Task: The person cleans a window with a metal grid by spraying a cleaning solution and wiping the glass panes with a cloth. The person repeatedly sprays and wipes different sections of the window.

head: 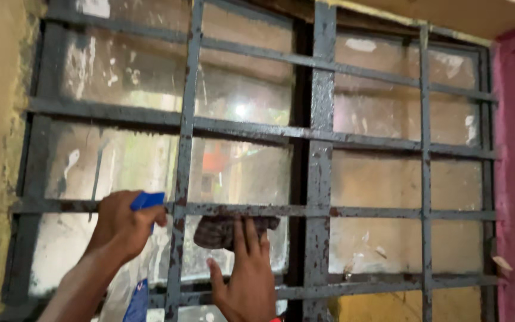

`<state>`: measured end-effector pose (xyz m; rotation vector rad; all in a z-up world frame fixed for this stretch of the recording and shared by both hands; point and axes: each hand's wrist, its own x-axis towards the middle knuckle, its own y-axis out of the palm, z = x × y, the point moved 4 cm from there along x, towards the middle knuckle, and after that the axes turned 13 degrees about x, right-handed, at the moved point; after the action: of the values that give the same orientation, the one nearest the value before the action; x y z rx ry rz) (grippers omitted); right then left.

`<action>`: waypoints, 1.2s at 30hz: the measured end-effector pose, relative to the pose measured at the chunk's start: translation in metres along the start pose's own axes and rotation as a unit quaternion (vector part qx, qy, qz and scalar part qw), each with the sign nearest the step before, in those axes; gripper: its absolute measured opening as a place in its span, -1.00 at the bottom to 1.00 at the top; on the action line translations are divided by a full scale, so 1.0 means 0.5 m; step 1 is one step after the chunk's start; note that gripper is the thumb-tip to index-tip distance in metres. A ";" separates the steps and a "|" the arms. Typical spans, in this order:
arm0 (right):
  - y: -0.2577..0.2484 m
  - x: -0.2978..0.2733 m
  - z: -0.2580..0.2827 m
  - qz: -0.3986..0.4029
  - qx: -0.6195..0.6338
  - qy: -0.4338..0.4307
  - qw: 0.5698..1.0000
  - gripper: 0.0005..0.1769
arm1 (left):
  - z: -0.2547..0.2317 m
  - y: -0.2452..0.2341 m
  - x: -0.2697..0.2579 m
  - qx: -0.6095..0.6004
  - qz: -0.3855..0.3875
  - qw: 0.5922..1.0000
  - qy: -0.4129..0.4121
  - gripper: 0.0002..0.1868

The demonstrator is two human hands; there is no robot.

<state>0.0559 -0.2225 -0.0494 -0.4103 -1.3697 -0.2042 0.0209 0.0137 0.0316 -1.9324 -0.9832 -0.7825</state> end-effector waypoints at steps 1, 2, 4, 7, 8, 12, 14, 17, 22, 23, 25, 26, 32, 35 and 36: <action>0.005 -0.007 0.000 0.062 0.002 0.008 0.998 -0.03 | -0.001 0.000 0.003 0.002 -0.004 1.000 0.002 -0.73; 0.001 -0.006 -0.002 0.082 -0.022 -0.012 0.996 -0.07 | -0.001 0.001 0.001 0.003 -0.010 1.000 0.005 -0.74; -0.014 0.008 -0.019 0.117 -0.070 -0.057 0.989 -0.17 | -0.006 0.005 -0.009 -0.021 -0.015 1.000 0.010 -0.73; -0.030 0.056 -0.051 0.085 -0.122 -0.041 0.988 -0.27 | -0.015 -0.003 -0.008 -0.013 -0.020 1.000 0.018 -0.73; -0.029 0.064 -0.046 0.042 -0.127 -0.054 0.990 -0.22 | -0.014 -0.006 -0.012 -0.001 -0.018 1.000 0.016 -0.73; 0.005 0.080 -0.002 -0.019 -0.077 -0.033 0.996 -0.05 | -0.015 -0.005 -0.010 -0.018 -0.028 0.999 0.028 -0.73; 0.012 0.067 0.011 0.068 -0.036 -0.016 0.997 -0.11 | -0.019 -0.006 -0.010 -0.001 -0.044 0.998 0.049 -0.72; 0.014 0.036 0.023 0.214 -0.015 -0.082 0.973 -0.31 | -0.019 -0.004 -0.009 0.018 -0.020 0.999 0.021 -0.73; 0.006 0.027 0.013 0.218 -0.060 -0.127 0.966 -0.24 | -0.016 -0.006 -0.012 0.003 -0.020 0.999 0.031 -0.73; 0.010 0.029 0.013 0.177 -0.060 -0.100 0.977 -0.22 | -0.015 -0.006 -0.010 0.003 -0.018 0.999 0.043 -0.72; 0.020 0.032 0.013 0.094 -0.065 -0.041 0.993 -0.19 | -0.012 -0.003 -0.008 0.034 -0.015 0.998 0.048 -0.72; 0.025 0.041 0.022 0.047 -0.066 -0.058 0.995 -0.15 | -0.015 -0.007 -0.002 0.049 -0.018 0.997 0.053 -0.71; 0.044 0.062 0.055 0.029 -0.046 -0.128 0.990 -0.23 | -0.018 -0.010 -0.011 0.007 -0.027 0.998 0.052 -0.72; 0.005 0.042 0.021 0.236 -0.004 -0.147 0.961 -0.29 | -0.017 -0.010 -0.010 0.024 -0.041 0.997 0.060 -0.73; -0.012 0.046 0.009 0.265 -0.016 -0.173 0.948 -0.28 | -0.018 -0.006 -0.007 0.027 -0.032 0.998 0.049 -0.73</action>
<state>0.0540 -0.2240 -0.0251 -0.8547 -1.5441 0.3049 0.0151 0.0058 0.0345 -1.8060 -1.0009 -0.8711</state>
